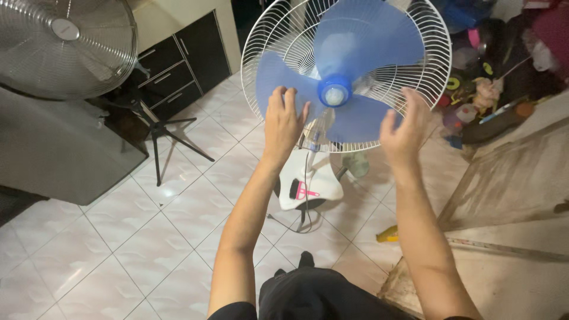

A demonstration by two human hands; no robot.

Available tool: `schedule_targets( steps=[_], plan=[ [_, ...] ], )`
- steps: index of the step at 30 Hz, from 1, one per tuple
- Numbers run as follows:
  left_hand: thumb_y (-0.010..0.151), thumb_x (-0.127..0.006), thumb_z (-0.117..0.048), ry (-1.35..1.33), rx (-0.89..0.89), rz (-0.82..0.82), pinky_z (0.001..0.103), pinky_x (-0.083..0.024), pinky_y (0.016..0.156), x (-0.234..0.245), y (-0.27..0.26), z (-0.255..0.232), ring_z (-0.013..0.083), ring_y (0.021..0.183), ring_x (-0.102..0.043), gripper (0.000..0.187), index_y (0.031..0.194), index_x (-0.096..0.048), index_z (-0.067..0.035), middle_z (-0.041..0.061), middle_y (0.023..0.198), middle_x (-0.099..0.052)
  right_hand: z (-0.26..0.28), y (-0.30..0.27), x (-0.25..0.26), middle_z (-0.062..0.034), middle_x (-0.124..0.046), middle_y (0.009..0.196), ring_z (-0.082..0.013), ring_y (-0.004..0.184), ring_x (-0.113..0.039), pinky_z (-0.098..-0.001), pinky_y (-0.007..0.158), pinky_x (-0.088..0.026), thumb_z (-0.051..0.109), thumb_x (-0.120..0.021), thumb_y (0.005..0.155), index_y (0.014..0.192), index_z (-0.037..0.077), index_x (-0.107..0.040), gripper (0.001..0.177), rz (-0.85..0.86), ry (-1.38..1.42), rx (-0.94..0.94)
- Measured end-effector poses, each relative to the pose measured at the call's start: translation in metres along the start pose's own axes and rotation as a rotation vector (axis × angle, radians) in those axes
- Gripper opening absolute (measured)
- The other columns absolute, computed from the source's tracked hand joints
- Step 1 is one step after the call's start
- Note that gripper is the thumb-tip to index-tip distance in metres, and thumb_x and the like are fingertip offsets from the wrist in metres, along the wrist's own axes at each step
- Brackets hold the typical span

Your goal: The person reassembles a standing electric fan by attaching the blue fan blades to the motor hub, then securing the front wire cage. They wipe the fan base with a cloth and repeatedly adjust the blade hub and cage to ensure a snug fit.

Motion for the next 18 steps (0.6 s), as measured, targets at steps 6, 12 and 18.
schedule_targets(
  steps=[6, 12, 18],
  plan=[
    [0.095, -0.074, -0.027, -0.116, -0.056, 0.136, 0.041, -0.05, 0.079, -0.008, -0.005, -0.024, 0.032, 0.091, -0.059, 0.034, 0.111, -0.058, -0.002, 0.014, 0.099, -0.058, 0.021, -0.103, -0.1, -0.0251, -0.065, 0.128, -0.0392, 0.126, -0.061, -0.0447, 0.111, -0.047, 0.017, -0.06, 0.098, 0.13, -0.002, -0.06, 0.038, 0.623, 0.116, -0.389],
    [0.089, -0.073, -0.049, 0.043, -0.074, 0.16, 0.039, -0.052, 0.066, -0.028, 0.003, -0.044, 0.0288, 0.081, -0.06, 0.049, 0.098, -0.056, -0.004, 0.011, 0.087, -0.057, 0.021, -0.111, -0.07, -0.0165, -0.068, 0.128, -0.0331, 0.117, -0.067, -0.0417, 0.099, -0.053, 0.014, -0.061, 0.1, 0.131, 0.005, -0.064, 0.033, 0.432, 0.279, -0.4],
    [0.092, -0.074, -0.053, 0.232, -0.102, 0.136, 0.034, -0.053, 0.059, -0.05, 0.009, -0.054, 0.023, 0.077, -0.061, 0.047, 0.096, -0.055, -0.009, 0.007, 0.084, -0.056, -0.008, -0.037, -0.001, -0.023, -0.047, 0.144, -0.0403, 0.138, -0.05, -0.0515, 0.116, -0.043, -0.001, -0.064, 0.096, 0.144, -0.002, -0.051, 0.05, 0.011, -0.02, -0.036]
  ],
)
Point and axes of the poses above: each hand's wrist, its own y-axis towards the middle knuckle, its own x-axis out of the back of the hand, z = x × y, the point moved 7 cm from there along y, towards the middle knuckle
